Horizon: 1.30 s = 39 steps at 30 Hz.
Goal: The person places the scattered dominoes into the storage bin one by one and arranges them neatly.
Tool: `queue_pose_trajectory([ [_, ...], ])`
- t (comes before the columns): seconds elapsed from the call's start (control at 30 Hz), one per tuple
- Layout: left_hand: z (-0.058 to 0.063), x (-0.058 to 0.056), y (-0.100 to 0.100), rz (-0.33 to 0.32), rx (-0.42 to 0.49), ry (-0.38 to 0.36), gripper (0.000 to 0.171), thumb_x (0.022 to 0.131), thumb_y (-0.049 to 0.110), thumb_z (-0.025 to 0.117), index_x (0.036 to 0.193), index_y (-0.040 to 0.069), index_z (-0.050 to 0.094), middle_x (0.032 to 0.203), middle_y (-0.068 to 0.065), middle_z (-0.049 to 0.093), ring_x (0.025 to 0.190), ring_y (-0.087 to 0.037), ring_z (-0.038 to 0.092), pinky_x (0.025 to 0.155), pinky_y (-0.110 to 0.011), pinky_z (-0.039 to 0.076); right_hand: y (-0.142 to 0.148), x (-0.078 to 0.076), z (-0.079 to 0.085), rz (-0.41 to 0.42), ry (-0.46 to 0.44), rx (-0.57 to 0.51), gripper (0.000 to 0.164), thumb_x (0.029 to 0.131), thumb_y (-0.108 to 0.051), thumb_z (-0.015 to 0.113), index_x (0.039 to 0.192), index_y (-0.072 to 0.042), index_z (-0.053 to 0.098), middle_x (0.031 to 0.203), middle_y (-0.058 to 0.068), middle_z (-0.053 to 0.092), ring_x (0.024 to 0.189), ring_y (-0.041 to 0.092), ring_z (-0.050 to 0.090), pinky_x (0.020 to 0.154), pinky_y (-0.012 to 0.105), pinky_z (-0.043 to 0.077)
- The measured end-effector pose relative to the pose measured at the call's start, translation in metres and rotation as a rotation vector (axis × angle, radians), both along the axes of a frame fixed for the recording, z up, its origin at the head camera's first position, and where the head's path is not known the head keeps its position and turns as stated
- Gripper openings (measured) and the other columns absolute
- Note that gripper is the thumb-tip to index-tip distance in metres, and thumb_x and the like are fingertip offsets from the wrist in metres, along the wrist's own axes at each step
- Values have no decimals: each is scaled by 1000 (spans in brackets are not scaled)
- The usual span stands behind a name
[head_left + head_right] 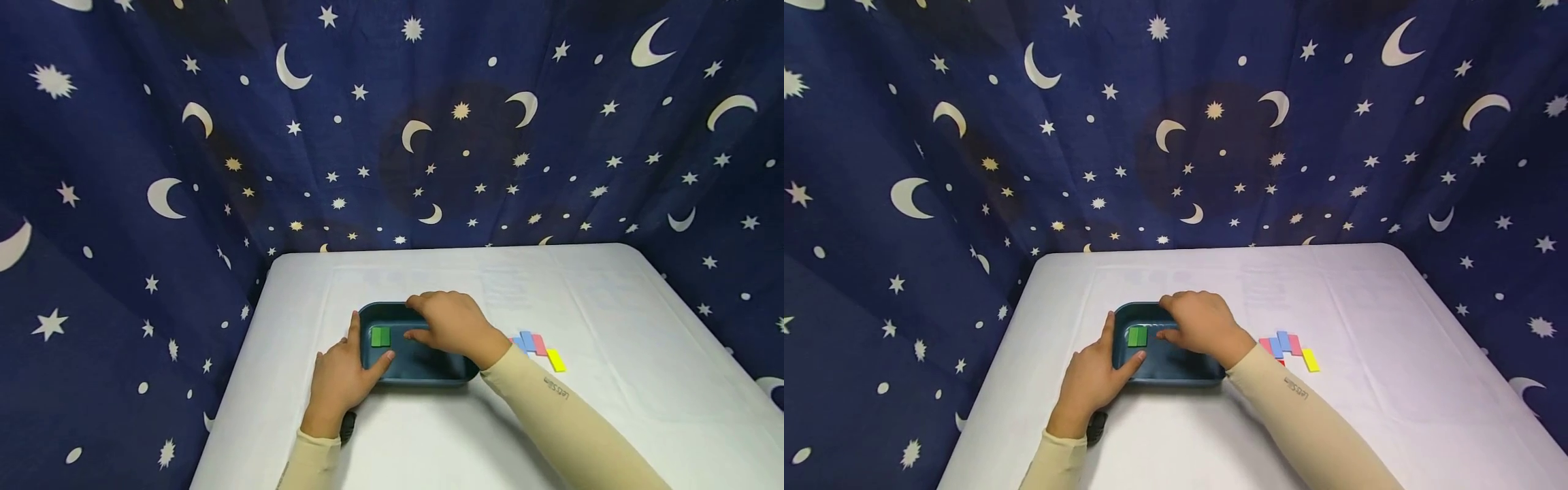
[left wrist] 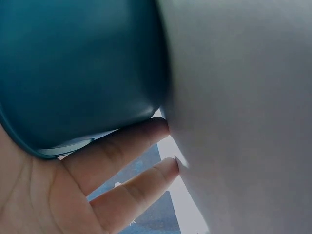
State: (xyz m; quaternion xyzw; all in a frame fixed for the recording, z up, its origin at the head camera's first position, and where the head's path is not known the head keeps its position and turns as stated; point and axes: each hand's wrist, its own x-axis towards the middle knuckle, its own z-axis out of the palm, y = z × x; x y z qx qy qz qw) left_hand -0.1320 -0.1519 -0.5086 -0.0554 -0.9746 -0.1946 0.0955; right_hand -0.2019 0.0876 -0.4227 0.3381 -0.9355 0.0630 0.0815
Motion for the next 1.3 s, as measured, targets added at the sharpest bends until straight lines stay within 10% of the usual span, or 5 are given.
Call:
queue_pose_trajectory([
  [0.6,-3,4,-6,7,13,-30,114,91,88,45,170,10,21,125,-22,72,104,-37,73,93,-79,44,84,30,-28,-164,151,-350,50,92,-43,80,131,-14,72,120,-1,75,100,22,65,74,44,57],
  [1.3,0,0,2,-18,29,-36,117,90,90,42,170,8,18,130,-22,70,108,-38,73,93,-79,44,172,32,-73,-354,-51,-352,46,85,-30,88,126,-14,75,113,4,76,103,27,61,86,52,53],
])
